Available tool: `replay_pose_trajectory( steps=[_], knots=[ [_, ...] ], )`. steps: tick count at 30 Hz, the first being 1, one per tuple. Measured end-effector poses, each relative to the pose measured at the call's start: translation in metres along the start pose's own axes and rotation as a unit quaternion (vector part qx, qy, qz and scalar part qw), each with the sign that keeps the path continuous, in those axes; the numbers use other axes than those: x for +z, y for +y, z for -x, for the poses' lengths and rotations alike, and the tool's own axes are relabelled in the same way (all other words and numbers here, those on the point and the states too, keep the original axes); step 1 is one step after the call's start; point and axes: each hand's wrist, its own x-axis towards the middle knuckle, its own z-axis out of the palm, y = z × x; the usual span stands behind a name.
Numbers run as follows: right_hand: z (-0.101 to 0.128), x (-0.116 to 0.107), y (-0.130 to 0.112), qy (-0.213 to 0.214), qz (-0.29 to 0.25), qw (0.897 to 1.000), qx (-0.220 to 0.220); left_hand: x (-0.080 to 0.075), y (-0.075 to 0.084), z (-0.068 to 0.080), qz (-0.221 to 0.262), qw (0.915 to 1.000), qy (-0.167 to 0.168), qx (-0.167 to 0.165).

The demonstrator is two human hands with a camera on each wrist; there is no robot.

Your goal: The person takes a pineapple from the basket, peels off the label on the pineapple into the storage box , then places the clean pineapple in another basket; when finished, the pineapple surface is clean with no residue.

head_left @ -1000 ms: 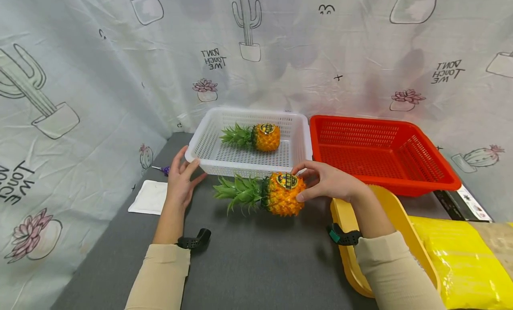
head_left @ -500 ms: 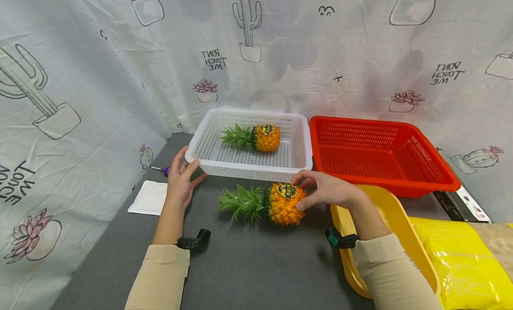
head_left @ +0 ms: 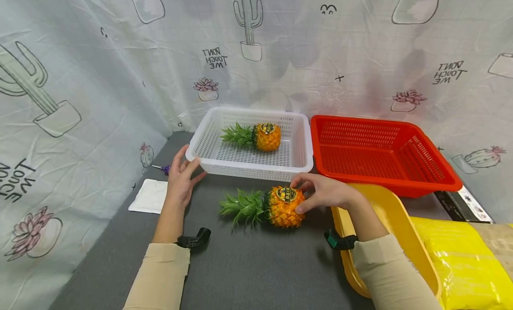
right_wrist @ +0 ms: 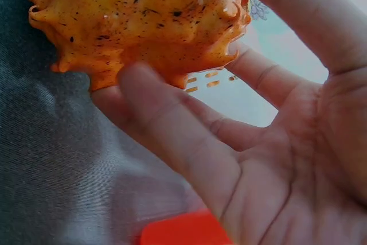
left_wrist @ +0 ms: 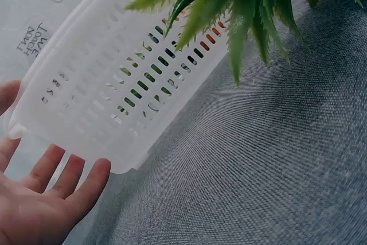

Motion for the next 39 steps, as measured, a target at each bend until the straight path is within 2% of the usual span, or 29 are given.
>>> replay_pose_trajectory(
  steps=[6,9,15,18,20,22,26,28,29,31,33,34,35,37,39],
  knots=[
    [-0.001,-0.002,-0.004,-0.015,0.03,0.999,0.017,0.003,0.004,0.002,-0.005,0.9997,0.023,0.002],
    [-0.001,-0.003,-0.005,-0.022,0.035,0.999,0.025,0.005,0.01,0.004,-0.035,0.9987,0.037,0.003],
    [0.001,-0.002,-0.007,-0.024,0.037,0.999,0.026,0.013,0.036,0.013,-0.089,0.9938,0.066,-0.012],
    [0.001,-0.002,-0.007,-0.021,0.043,0.999,0.019,0.022,0.049,0.019,-0.14,0.9874,0.073,-0.005],
    [0.001,-0.001,-0.008,-0.02,0.047,0.999,0.016,0.031,0.056,0.023,-0.182,0.9799,0.081,0.013],
    [0.001,-0.002,-0.008,-0.02,0.05,0.998,0.016,0.041,0.061,0.027,-0.213,0.9713,0.095,0.047],
    [0.001,-0.002,-0.008,-0.02,0.056,0.998,0.019,0.062,0.066,0.038,-0.246,0.9511,0.108,0.153],
    [0.001,-0.003,-0.009,-0.02,0.057,0.998,0.021,0.072,0.067,0.045,-0.255,0.943,0.082,0.198],
    [0.001,-0.003,-0.009,-0.021,0.057,0.998,0.022,0.077,0.067,0.048,-0.256,0.9407,0.056,0.216],
    [0.001,-0.002,-0.01,-0.023,0.06,0.998,0.023,0.085,0.067,0.055,-0.269,0.9363,-0.013,0.226],
    [0.001,-0.002,-0.011,-0.028,0.064,0.997,0.022,0.092,0.068,0.062,-0.291,0.9268,-0.106,0.213],
    [0.001,-0.001,-0.012,-0.03,0.066,0.997,0.022,0.095,0.068,0.064,-0.306,0.9176,-0.154,0.201],
    [0.0,-0.001,-0.013,-0.031,0.067,0.997,0.022,0.098,0.068,0.067,-0.327,0.9042,-0.201,0.189],
    [0.0,-0.001,-0.014,-0.034,0.071,0.997,0.022,0.104,0.068,0.071,-0.371,0.8698,-0.276,0.171],
    [0.0,-0.001,-0.015,-0.033,0.075,0.996,0.025,0.111,0.066,0.074,-0.415,0.8353,-0.323,0.162]
  ],
)
